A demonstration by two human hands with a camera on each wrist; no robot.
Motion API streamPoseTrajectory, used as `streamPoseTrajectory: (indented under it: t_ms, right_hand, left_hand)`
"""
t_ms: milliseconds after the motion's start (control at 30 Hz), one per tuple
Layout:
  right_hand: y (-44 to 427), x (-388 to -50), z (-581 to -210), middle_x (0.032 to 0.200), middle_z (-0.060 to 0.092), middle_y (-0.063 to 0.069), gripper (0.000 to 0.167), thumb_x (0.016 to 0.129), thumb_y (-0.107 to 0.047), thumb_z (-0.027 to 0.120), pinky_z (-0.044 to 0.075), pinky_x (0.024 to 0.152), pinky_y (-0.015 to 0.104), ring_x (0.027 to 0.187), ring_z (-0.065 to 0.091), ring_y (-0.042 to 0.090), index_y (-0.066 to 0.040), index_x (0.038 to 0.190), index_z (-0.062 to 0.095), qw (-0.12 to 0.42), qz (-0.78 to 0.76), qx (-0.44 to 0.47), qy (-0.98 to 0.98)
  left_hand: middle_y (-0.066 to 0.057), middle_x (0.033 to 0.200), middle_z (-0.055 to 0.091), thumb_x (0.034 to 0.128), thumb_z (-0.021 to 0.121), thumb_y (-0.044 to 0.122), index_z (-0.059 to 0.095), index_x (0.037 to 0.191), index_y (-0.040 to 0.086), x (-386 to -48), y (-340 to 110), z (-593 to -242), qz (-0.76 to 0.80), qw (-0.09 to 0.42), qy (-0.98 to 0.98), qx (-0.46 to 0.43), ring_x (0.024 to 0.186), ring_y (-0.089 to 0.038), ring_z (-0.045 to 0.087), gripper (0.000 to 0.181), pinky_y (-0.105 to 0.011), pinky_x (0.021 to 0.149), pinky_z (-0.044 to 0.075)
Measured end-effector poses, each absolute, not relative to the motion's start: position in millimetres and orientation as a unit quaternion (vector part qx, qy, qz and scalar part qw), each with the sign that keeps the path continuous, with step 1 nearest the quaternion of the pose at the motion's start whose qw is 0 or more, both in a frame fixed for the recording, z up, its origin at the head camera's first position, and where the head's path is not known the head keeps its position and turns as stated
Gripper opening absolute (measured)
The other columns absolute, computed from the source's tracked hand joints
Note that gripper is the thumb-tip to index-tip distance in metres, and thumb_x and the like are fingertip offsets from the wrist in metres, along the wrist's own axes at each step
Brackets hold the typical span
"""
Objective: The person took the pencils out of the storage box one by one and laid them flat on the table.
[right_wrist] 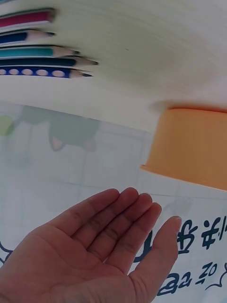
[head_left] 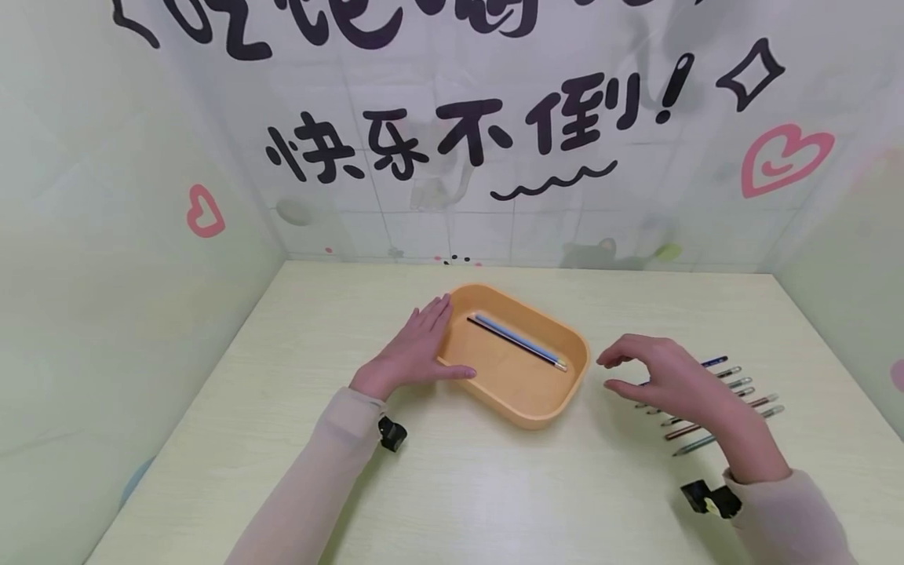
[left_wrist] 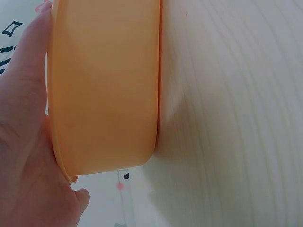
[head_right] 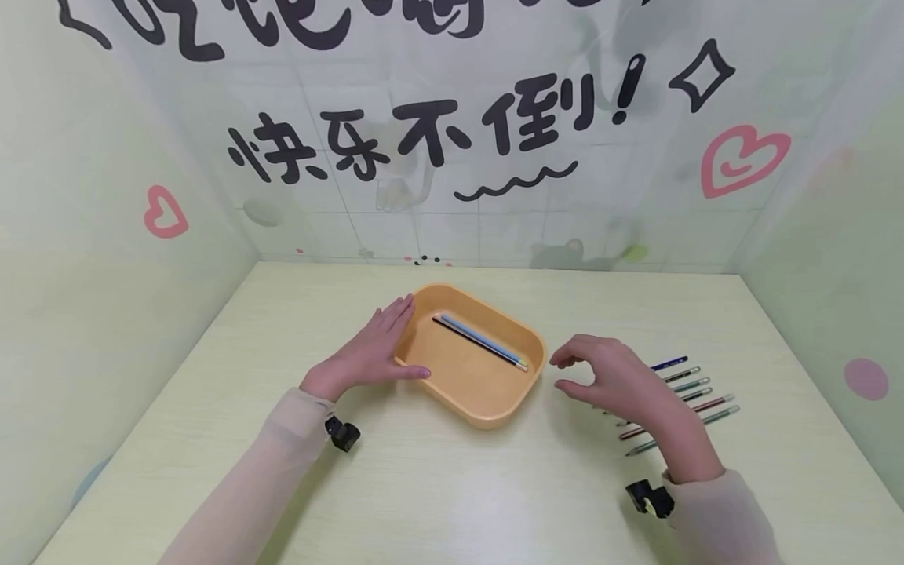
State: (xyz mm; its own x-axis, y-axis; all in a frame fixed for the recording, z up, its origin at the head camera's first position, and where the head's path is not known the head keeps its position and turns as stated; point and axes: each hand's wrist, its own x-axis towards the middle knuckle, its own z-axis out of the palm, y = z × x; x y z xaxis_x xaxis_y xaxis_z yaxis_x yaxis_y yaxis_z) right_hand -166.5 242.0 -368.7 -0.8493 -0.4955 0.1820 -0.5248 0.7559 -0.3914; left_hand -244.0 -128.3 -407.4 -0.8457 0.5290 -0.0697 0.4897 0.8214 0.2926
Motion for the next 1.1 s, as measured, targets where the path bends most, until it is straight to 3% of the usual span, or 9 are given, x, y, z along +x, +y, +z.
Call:
streamPoseTrajectory:
  t_ms: [200,1100]
  right_hand:
    - [222.3,-177.0,-367.9,0.102,0.073,0.002,0.025,0.084,-0.012,0.079,0.060,0.085,0.045,0.096,0.069,0.023,-0.008,0.108,0.072,0.016,0.241,0.281,-0.929]
    - [174.5,-206.6,-390.1,0.102,0.074,0.011,0.024,0.086,-0.011,0.077,0.058,0.090,0.048,0.098,0.070,0.029,-0.001,0.107,0.071,0.005,0.323,0.298,-0.898]
  left_hand:
    - [-0.014,0.169,-0.004,0.0839,0.066,0.067,0.005,0.158,-0.004,-243.4,-129.6,-405.0,0.134,0.072,0.952,0.266,0.158,-0.029,-0.002,0.119,-0.051,0.129,0.004]
    - [-0.012,0.169,-0.005,0.0841,0.065,0.068,0.004,0.158,-0.003,-242.3,-128.9,-405.0,0.134,0.080,0.952,0.265,0.158,-0.029,-0.003,0.119,-0.049,0.129,0.003]
